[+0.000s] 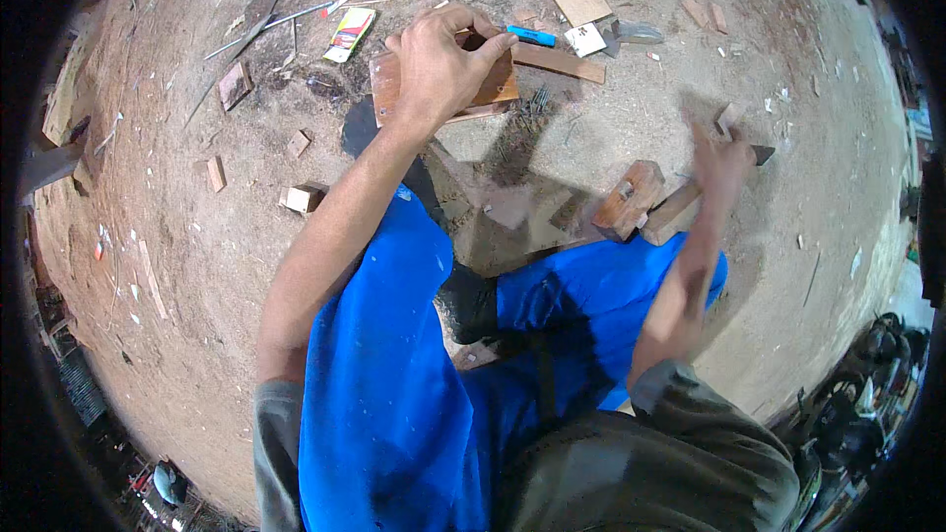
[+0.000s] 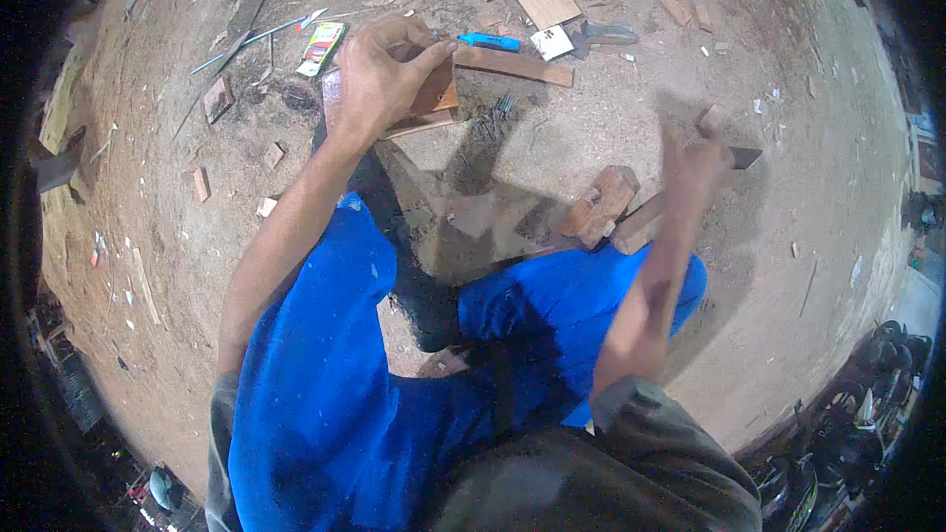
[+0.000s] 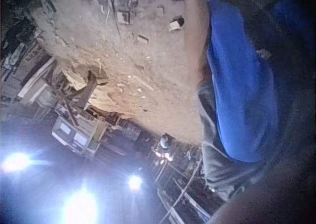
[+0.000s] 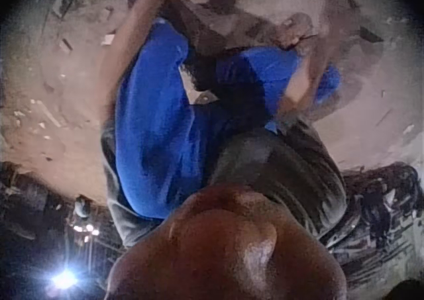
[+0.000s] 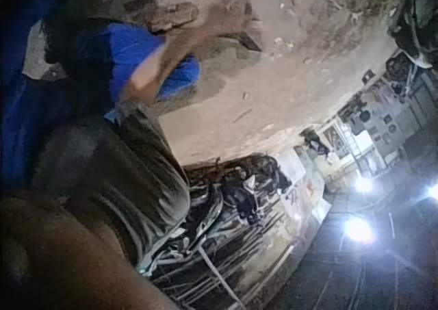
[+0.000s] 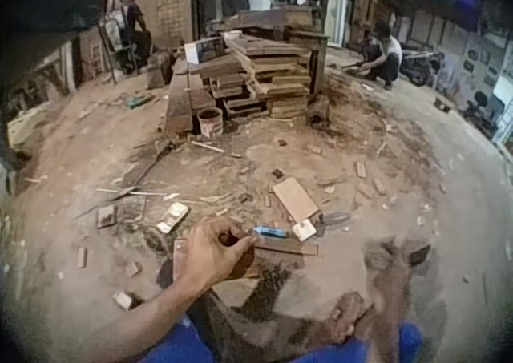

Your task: The person constructs a wooden box by hammering nails into the sides of the boards using the back of a hatchet and marking the wood with a blue pen.

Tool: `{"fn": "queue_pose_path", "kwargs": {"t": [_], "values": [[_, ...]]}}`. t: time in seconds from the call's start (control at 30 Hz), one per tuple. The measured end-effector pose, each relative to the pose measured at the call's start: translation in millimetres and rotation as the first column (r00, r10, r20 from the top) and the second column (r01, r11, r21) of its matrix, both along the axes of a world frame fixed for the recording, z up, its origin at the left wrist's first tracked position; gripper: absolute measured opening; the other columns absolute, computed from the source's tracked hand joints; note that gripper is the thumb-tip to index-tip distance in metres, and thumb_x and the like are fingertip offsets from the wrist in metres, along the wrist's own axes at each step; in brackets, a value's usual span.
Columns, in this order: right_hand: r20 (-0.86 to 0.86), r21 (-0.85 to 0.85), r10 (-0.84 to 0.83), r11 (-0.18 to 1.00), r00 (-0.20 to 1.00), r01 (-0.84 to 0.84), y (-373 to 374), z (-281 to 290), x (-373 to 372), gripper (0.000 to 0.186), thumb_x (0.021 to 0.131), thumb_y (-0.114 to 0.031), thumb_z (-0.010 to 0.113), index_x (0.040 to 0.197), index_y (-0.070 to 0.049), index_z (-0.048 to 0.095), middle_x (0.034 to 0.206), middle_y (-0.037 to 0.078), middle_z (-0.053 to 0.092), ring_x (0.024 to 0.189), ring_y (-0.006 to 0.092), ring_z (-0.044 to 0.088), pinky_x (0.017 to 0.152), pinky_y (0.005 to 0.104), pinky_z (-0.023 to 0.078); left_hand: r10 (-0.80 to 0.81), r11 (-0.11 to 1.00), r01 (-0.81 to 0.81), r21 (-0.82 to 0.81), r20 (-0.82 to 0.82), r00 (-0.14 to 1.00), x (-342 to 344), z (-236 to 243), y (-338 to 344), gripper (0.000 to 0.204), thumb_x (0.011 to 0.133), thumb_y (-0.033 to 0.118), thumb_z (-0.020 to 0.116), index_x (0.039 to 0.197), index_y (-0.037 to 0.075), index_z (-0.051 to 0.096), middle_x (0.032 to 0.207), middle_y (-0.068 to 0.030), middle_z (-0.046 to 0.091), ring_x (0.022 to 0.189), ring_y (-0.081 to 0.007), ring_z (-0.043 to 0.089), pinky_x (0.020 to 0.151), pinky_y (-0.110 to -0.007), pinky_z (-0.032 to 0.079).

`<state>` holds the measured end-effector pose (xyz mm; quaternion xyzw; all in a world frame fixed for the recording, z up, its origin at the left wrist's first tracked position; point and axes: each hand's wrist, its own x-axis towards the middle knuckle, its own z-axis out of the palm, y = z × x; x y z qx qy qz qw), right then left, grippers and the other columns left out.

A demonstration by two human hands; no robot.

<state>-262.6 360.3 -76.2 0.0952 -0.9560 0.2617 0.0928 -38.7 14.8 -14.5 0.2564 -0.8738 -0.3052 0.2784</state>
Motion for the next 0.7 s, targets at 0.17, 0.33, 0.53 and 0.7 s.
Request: {"fn": "queue_pose_path", "kwargs": {"t": [0.17,0.33,0.53,0.7], "values": [[0.165,0.387,-0.079,0.922,0.983,0.009,105,-73,-66,0.077,0.076,-0.052,0.082,0.115,0.012,0.068,0.112,0.03,0.069,0.111,0.0432,0.066,0.094,0.0486,0.051,0.002,1.0,-0.002,-0.01,0.057,0.998,-5,8,5,0.023,0.083,0.03,0.084,0.084,0.008,0.078,0.089,-0.0064,0.075,0.086,-0.0242,0.072,0.077,-0.038,0.056],[0.525,0.319,-0.219,0.947,0.822,0.048,110,-89,-78,0.071,0.08,-0.045,0.074,0.122,0.012,0.065,0.115,0.032,0.069,0.107,0.036,0.07,0.092,0.0438,0.052,0.002,0.998,-0.003,0.059,0.007,1.0,-3,1,3,0.023,0.082,0.035,0.085,0.082,0.013,0.077,0.083,-0.003,0.074,0.088,-0.0242,0.068,0.086,-0.047,0.042],[0.697,-0.151,-0.092,0.95,0.711,0.271,90,-30,-24,0.039,0.082,-0.027,0.072,0.104,0.005,0.067,0.093,0.016,0.069,0.083,0.025,0.072,0.068,0.0402,0.052,0.007,0.996,-0.006,0.091,-0.005,1.0,-2,-2,1,0.021,0.079,0.034,0.086,0.08,0.015,0.077,0.082,-0.0013,0.073,0.094,-0.0269,0.064,0.088,-0.051,0.034],[0.732,-0.355,0.108,0.903,0.673,0.242,63,26,9,0.036,0.087,-0.02,0.076,0.11,0.003,0.063,0.093,0.01,0.068,0.085,0.0231,0.072,0.074,0.0356,0.056,0.024,0.998,-0.025,0.059,0.02,1.0,-5,4,6,0.023,0.08,0.034,0.086,0.081,0.013,0.076,0.085,-0.0019,0.073,0.092,-0.0268,0.066,0.087,-0.05,0.038]]}}
